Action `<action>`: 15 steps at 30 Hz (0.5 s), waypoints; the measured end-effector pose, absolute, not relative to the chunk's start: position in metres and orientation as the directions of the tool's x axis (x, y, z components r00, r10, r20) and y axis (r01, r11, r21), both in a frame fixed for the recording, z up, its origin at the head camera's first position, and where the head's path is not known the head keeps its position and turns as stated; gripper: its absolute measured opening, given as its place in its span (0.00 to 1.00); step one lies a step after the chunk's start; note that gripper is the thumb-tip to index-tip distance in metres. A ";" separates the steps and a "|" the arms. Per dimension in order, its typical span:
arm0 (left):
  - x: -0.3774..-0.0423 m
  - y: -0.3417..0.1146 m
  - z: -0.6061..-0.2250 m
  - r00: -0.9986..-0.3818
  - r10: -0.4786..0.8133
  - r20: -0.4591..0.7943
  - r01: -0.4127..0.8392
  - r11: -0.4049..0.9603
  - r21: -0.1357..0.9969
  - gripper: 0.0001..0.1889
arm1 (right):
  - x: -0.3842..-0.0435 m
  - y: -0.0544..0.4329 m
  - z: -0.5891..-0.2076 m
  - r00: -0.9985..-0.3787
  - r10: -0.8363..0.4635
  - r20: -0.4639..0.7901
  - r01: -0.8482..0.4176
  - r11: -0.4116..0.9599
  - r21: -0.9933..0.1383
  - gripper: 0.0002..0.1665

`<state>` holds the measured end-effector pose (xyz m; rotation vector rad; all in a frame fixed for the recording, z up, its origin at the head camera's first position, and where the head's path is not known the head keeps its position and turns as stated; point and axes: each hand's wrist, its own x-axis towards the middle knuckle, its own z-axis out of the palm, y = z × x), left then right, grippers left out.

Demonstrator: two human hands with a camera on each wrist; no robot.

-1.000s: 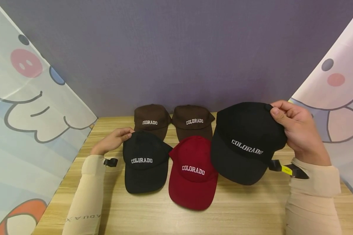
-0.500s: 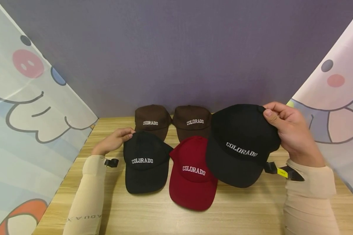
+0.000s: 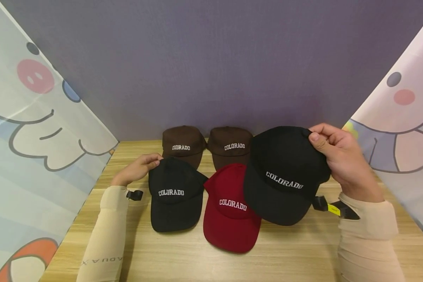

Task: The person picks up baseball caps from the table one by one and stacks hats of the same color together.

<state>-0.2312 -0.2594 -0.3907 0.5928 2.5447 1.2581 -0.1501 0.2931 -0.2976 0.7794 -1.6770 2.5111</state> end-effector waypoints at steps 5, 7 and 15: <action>-0.230 -0.260 -0.391 -0.892 0.451 -0.037 0.243 0.547 0.801 0.11 | -0.150 0.287 -0.297 -0.882 -0.248 0.401 -0.290 -0.386 -0.876 0.16; -0.230 -0.260 -0.391 -0.891 0.452 -0.037 0.244 0.547 0.801 0.11 | -0.149 0.285 -0.297 -0.883 -0.247 0.399 -0.289 -0.385 -0.877 0.16; -0.231 -0.260 -0.391 -0.889 0.456 -0.034 0.247 0.541 0.804 0.11 | -0.148 0.279 -0.297 -0.867 -0.250 0.430 -0.287 -0.455 -0.843 0.17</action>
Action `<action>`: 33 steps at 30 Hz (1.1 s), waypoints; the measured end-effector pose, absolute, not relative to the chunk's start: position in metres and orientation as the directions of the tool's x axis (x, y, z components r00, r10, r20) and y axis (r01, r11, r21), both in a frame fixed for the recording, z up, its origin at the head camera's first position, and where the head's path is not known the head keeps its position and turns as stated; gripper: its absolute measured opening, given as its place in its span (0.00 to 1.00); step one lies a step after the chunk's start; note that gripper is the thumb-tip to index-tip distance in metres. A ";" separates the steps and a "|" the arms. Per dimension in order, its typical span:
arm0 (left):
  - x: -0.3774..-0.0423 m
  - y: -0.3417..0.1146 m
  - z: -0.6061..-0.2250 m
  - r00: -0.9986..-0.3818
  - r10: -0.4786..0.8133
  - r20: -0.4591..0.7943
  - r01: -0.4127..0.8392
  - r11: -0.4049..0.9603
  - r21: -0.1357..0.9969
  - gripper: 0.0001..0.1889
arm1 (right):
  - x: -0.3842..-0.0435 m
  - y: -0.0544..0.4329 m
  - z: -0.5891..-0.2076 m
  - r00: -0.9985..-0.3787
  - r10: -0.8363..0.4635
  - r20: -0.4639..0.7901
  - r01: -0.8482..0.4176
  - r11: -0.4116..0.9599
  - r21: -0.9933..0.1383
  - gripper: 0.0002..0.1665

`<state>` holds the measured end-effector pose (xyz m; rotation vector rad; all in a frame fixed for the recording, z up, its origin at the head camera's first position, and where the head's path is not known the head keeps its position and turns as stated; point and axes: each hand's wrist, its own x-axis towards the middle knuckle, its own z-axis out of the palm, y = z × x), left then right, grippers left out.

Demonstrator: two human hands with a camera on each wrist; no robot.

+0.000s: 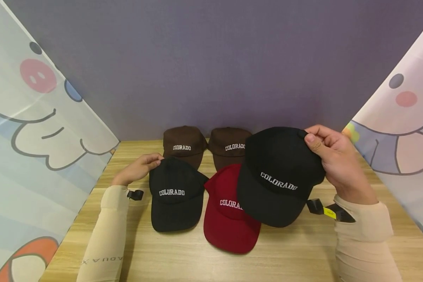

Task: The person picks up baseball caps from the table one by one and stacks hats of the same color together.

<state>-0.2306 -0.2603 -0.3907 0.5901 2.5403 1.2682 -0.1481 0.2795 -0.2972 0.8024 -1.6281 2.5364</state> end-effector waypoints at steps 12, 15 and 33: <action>-0.232 -0.259 -0.391 -0.892 0.450 -0.043 0.232 0.537 0.811 0.11 | -0.150 0.273 -0.299 -0.854 -0.253 0.454 -0.284 -0.505 -0.815 0.17; -0.231 -0.259 -0.390 -0.891 0.450 -0.053 0.223 0.537 0.814 0.12 | -0.149 0.271 -0.299 -0.855 -0.249 0.455 -0.282 -0.513 -0.811 0.17; -0.232 -0.258 -0.390 -0.891 0.451 -0.043 0.233 0.538 0.810 0.11 | -0.147 0.258 -0.299 -0.851 -0.222 0.476 -0.310 -0.518 -0.797 0.15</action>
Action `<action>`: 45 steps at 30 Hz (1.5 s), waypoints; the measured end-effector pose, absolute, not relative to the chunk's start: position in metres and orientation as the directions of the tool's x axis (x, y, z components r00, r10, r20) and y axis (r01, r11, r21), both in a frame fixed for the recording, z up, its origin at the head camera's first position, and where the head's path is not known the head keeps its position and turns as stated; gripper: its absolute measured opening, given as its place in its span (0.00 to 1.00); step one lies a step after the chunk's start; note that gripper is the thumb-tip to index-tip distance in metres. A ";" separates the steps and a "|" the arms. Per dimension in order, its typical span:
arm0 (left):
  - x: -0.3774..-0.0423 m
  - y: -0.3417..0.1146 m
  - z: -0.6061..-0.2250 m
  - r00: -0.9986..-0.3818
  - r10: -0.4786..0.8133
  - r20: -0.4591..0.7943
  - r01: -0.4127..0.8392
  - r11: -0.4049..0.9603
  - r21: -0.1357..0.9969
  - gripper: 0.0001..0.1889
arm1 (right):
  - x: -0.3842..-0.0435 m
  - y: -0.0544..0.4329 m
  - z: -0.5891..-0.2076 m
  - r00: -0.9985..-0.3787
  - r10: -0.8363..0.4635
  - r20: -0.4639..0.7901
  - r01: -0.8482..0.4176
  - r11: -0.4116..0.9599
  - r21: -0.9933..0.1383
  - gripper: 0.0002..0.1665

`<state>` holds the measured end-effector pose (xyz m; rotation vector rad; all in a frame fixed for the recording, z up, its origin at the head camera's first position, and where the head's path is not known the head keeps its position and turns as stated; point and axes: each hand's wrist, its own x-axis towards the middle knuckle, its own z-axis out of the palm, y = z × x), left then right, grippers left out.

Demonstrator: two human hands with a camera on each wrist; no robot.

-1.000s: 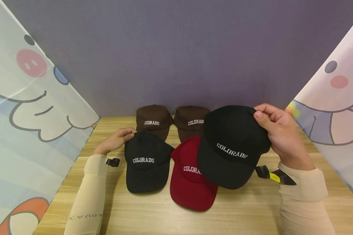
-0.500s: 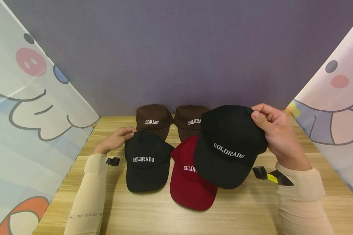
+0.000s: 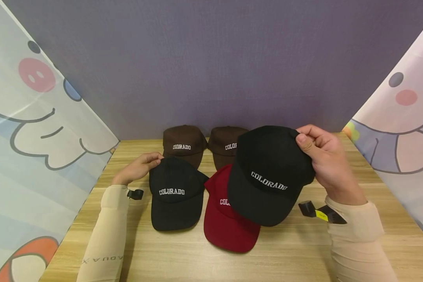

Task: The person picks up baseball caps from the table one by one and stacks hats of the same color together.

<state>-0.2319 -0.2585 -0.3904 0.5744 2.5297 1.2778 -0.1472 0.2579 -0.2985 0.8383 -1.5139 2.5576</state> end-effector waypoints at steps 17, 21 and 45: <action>-0.232 -0.258 -0.391 -0.890 0.455 -0.040 0.237 0.534 0.812 0.12 | -0.147 0.246 -0.300 -0.845 -0.229 0.484 -0.315 -0.519 -0.795 0.14; -0.233 -0.258 -0.391 -0.890 0.454 -0.041 0.234 0.532 0.813 0.12 | -0.147 0.244 -0.299 -0.834 -0.234 0.500 -0.330 -0.515 -0.791 0.15; -0.231 -0.257 -0.391 -0.889 0.456 -0.024 0.244 0.518 0.820 0.12 | -0.142 0.231 -0.295 -0.835 -0.241 0.494 -0.342 -0.478 -0.809 0.13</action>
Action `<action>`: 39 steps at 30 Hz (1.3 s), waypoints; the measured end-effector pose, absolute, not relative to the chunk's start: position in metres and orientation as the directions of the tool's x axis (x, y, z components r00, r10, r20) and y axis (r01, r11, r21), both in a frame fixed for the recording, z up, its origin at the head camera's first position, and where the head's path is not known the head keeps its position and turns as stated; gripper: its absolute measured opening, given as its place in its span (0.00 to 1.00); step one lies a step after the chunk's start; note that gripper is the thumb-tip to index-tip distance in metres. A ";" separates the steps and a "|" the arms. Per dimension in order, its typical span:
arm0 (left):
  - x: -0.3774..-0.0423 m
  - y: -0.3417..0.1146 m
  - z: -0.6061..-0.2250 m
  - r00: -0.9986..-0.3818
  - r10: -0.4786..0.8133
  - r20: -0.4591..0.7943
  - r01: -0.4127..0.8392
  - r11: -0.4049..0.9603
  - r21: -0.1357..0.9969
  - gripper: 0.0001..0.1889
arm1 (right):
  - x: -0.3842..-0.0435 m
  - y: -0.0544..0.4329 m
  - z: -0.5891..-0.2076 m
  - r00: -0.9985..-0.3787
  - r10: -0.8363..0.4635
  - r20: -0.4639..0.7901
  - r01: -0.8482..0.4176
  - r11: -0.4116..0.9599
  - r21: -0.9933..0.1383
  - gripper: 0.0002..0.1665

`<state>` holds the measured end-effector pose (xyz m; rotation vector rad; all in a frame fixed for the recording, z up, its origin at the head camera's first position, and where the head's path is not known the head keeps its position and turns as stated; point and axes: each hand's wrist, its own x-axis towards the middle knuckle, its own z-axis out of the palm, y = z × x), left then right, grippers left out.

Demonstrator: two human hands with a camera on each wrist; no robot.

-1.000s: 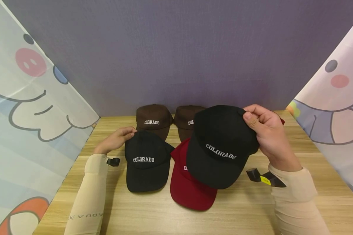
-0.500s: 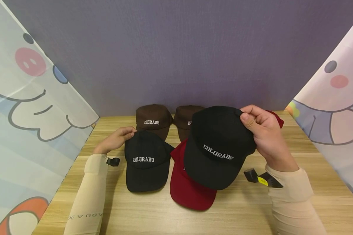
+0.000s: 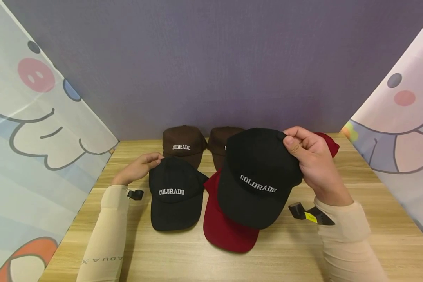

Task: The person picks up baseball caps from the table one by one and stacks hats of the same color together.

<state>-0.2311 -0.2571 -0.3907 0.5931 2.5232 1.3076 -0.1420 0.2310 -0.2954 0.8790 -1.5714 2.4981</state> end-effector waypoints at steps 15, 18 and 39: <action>-0.233 -0.258 -0.392 -0.887 0.461 -0.040 0.238 0.528 0.816 0.12 | -0.139 0.219 -0.297 -0.841 -0.272 0.467 -0.328 -0.430 -0.841 0.14; -0.234 -0.258 -0.392 -0.883 0.467 -0.036 0.243 0.522 0.818 0.12 | -0.137 0.216 -0.296 -0.841 -0.276 0.466 -0.333 -0.415 -0.847 0.14; -0.231 -0.257 -0.391 -0.892 0.451 -0.026 0.247 0.536 0.807 0.12 | -0.136 0.200 -0.296 -0.814 -0.358 0.458 -0.304 -0.409 -0.861 0.12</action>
